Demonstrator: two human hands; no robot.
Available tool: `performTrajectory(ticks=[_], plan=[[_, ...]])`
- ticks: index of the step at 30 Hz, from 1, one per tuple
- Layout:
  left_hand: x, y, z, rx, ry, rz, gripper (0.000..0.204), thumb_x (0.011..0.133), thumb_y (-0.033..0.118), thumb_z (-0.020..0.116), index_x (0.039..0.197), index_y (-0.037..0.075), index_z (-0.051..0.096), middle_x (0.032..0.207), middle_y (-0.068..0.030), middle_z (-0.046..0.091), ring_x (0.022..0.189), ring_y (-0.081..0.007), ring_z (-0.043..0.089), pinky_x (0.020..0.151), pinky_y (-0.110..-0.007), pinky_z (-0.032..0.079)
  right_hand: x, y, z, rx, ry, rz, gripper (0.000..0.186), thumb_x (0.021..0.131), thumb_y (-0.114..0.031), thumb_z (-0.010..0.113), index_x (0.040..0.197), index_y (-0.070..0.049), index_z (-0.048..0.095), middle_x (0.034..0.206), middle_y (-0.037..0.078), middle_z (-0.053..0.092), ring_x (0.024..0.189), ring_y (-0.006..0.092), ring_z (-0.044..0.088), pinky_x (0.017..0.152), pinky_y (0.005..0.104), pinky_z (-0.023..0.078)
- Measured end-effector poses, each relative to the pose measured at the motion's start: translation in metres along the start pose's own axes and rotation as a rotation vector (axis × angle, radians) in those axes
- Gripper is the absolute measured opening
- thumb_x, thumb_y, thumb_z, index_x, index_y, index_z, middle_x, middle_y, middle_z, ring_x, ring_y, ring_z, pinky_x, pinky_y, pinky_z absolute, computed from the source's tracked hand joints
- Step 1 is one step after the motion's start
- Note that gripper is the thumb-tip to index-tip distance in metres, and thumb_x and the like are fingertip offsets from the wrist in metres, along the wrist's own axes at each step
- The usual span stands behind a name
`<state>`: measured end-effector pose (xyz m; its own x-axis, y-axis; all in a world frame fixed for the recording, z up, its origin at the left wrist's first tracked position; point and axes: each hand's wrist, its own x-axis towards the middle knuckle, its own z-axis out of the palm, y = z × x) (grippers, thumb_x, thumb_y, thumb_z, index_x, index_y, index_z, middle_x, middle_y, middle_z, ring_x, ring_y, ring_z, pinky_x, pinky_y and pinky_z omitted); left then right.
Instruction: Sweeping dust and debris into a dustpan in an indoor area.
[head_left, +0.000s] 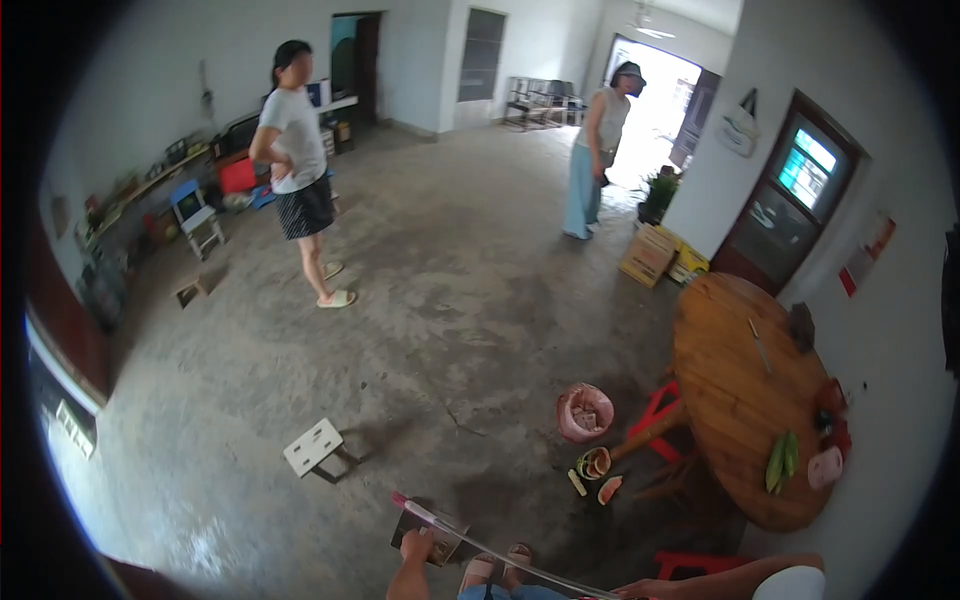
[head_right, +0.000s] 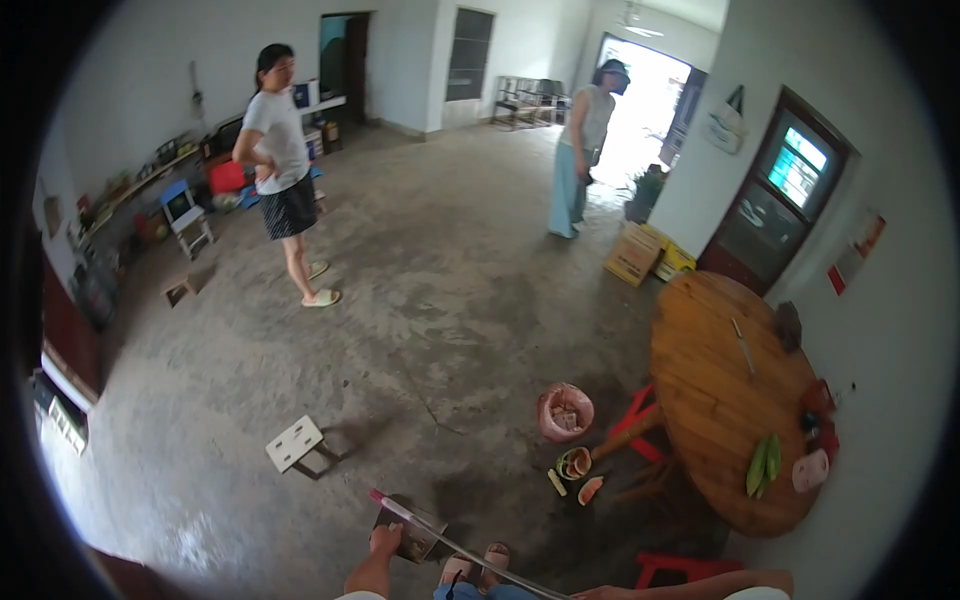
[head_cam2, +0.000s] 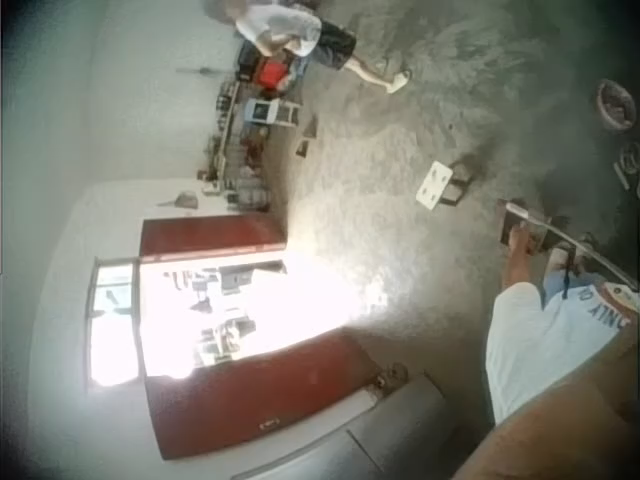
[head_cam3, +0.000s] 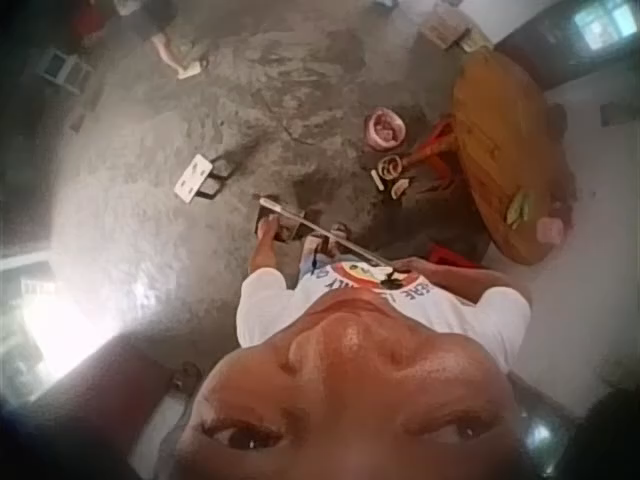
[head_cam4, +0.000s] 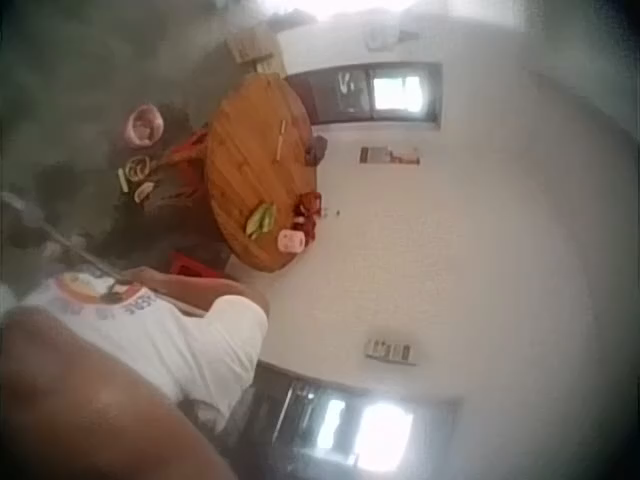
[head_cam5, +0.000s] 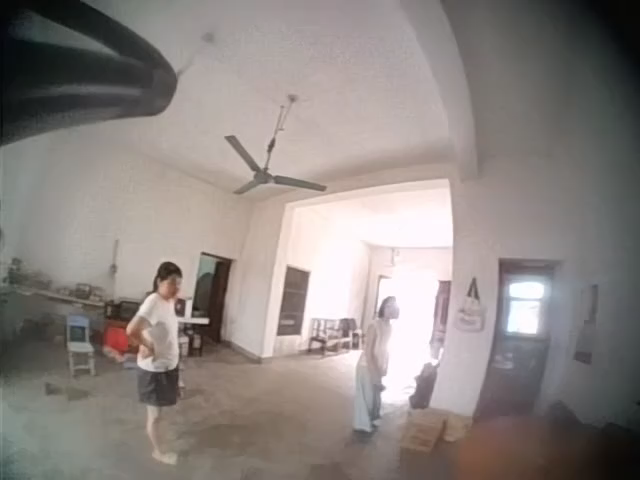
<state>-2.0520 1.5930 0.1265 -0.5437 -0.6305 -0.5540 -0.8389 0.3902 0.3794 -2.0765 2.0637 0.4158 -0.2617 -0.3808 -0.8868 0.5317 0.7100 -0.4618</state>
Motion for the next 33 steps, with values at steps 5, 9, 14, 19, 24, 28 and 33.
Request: performTrajectory(ticks=[5,9,14,19,24,28,33], plan=[[0.015,-0.018,0.012,0.047,-0.071,0.039,0.06,0.076,0.054,0.058,0.093,-0.003,0.066,0.097,-0.0212,0.064,0.093,-0.0349,0.061,0.08,-0.043,0.049,-0.034,0.009,0.014,0.19,0.132,-0.053,0.033,0.094,-0.018,0.046,0.121,0.001,0.052,0.096,0.009,0.064,0.088,0.0224,0.059,0.079,0.0349,0.049],[0.018,-0.008,0.015,0.037,-0.181,-0.019,0.059,0.075,0.053,0.061,0.09,-0.004,0.066,0.094,-0.0215,0.064,0.091,-0.0346,0.062,0.078,-0.043,0.049,-0.052,0.009,0.025,0.216,0.279,-0.107,0.026,0.094,-0.018,0.048,0.107,0.003,0.057,0.088,0.004,0.063,0.084,0.0169,0.058,0.074,0.0304,0.048],[0.018,0.007,0.018,0.076,-0.141,0.032,0.059,0.075,0.052,0.062,0.088,-0.005,0.065,0.091,-0.021,0.065,0.088,-0.0342,0.063,0.076,-0.043,0.049,-0.071,0.035,0.027,0.091,0.346,-0.155,0.025,0.092,-0.021,0.054,0.107,-0.001,0.059,0.089,0.002,0.061,0.085,0.0117,0.055,0.073,0.0292,0.047],[0.025,0.019,0.021,0.112,-0.209,0.023,0.062,0.075,0.054,0.061,0.089,-0.006,0.065,0.092,-0.0218,0.065,0.089,-0.0343,0.062,0.077,-0.043,0.049,-0.067,0.072,0.033,0.177,0.403,-0.26,0.028,0.088,-0.019,0.06,0.111,-0.003,0.058,0.094,0.003,0.062,0.087,0.0118,0.054,0.075,0.0304,0.046],[0.015,0.021,0.019,0.056,-0.118,0.095,0.064,0.072,0.058,0.059,0.087,-0.004,0.066,0.086,-0.0228,0.065,0.087,-0.0373,0.062,0.076,-0.045,0.047,-0.064,0.076,0.041,0.27,0.416,-0.179,0.029,0.087,-0.013,0.061,0.114,-0.002,0.057,0.098,0.005,0.062,0.091,0.0137,0.054,0.077,0.0307,0.046],[-0.014,0.012,0.003,-0.008,-0.153,0.175,0.047,0.073,0.044,0.062,0.081,-0.003,0.066,0.074,-0.0225,0.064,0.081,-0.038,0.062,0.072,-0.046,0.048,-0.055,0.053,0.041,0.11,0.45,-0.22,0.025,0.088,-0.015,0.059,0.11,-0.002,0.058,0.094,0.006,0.063,0.089,0.0156,0.056,0.077,0.0316,0.047],[-0.073,-0.013,-0.032,0.002,-0.375,0.12,0.068,0.084,0.047,0.055,0.131,0.001,0.04,0.135,-0.0169,0.042,0.123,-0.0282,0.041,0.1,-0.041,0.035,0.013,0.021,0.011,-0.533,0.491,-0.215,0.034,0.091,-0.023,0.049,0.121,-0.006,0.048,0.087,0.014,0.063,0.082,0.0275,0.061,0.071,0.0384,0.048]])
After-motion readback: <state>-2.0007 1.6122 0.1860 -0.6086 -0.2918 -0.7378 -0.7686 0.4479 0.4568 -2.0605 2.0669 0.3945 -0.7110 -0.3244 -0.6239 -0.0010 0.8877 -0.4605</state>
